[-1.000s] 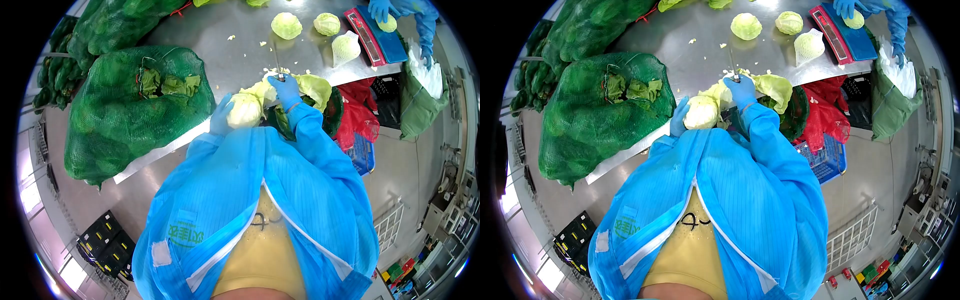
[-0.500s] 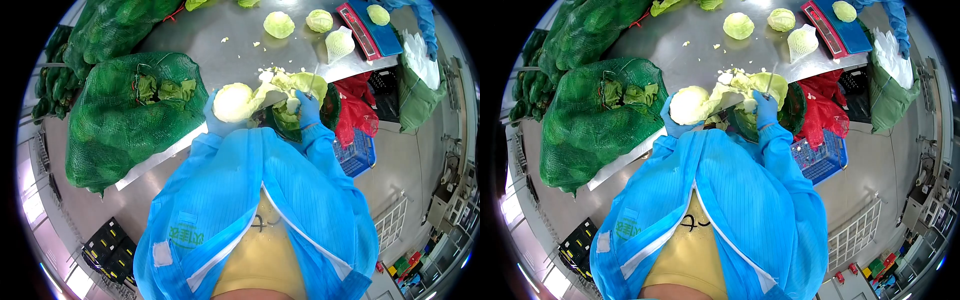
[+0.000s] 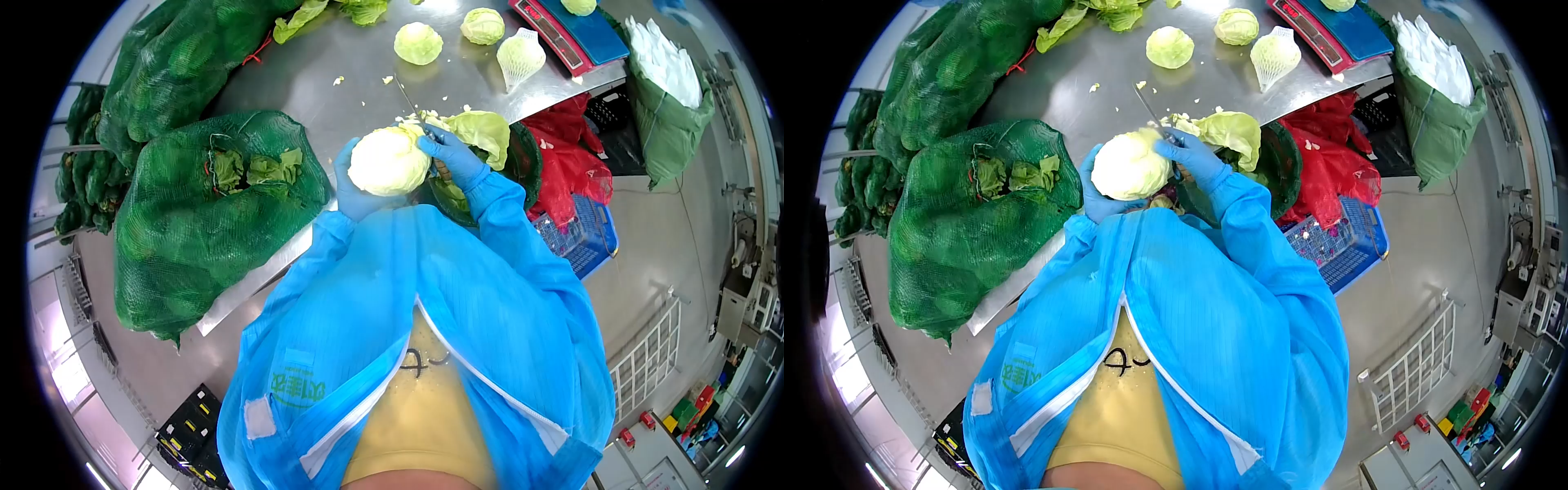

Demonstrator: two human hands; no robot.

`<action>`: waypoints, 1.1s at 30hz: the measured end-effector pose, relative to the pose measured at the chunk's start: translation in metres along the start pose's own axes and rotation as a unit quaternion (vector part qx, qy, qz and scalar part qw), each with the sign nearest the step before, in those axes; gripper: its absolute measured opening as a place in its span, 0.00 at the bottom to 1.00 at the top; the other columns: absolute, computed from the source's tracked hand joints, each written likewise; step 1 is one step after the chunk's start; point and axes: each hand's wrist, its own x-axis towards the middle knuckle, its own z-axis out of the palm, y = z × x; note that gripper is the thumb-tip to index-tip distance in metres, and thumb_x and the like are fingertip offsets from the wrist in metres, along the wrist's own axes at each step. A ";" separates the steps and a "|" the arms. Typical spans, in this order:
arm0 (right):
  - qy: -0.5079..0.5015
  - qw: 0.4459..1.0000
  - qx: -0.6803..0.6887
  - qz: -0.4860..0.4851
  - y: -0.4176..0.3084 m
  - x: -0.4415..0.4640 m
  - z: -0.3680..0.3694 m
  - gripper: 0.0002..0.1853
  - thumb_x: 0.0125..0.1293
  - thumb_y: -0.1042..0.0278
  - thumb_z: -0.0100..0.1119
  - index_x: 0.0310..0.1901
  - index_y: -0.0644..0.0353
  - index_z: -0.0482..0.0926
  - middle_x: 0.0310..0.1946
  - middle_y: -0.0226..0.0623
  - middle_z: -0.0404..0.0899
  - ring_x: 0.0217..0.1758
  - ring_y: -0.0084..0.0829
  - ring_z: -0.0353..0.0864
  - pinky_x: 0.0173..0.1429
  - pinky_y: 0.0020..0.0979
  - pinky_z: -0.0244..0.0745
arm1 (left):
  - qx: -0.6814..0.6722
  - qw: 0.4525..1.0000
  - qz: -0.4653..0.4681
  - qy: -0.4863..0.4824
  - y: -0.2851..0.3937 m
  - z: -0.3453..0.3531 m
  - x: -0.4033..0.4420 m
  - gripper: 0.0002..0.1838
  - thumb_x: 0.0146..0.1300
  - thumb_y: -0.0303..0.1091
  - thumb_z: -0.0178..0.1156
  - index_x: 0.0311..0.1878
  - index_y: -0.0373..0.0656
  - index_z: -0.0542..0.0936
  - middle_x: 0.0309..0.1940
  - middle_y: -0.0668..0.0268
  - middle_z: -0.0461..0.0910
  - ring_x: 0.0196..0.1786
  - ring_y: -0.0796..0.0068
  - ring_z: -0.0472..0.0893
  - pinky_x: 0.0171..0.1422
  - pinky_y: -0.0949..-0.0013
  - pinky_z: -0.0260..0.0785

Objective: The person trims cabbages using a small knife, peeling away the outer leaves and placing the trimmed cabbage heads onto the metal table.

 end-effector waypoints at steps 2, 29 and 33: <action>-0.007 0.999 0.044 -0.029 0.019 0.012 -0.005 0.25 0.61 0.59 0.62 0.56 0.65 0.71 0.44 0.31 0.75 0.43 0.21 0.73 0.47 0.22 0.70 | -0.039 0.999 -0.017 0.003 -0.001 -0.001 -0.003 0.62 0.28 0.31 0.81 0.65 0.41 0.47 0.61 0.51 0.61 0.62 0.59 0.69 0.64 0.56 0.67; 0.170 0.955 -0.213 -0.120 0.018 -0.017 -0.020 0.29 0.48 0.58 0.72 0.51 0.61 0.76 0.38 0.31 0.76 0.39 0.23 0.73 0.43 0.27 0.69 | 0.048 0.984 -0.132 0.109 0.020 0.015 0.011 0.57 0.29 0.36 0.81 0.60 0.36 0.53 0.56 0.53 0.65 0.59 0.63 0.70 0.61 0.62 0.68; 0.086 0.956 -0.150 -0.235 0.021 0.000 0.010 0.26 0.50 0.62 0.71 0.50 0.61 0.77 0.39 0.30 0.74 0.39 0.22 0.70 0.44 0.27 0.68 | 0.105 0.984 -0.119 0.075 0.011 0.009 0.008 0.58 0.29 0.37 0.81 0.61 0.37 0.52 0.56 0.53 0.65 0.60 0.62 0.69 0.62 0.61 0.67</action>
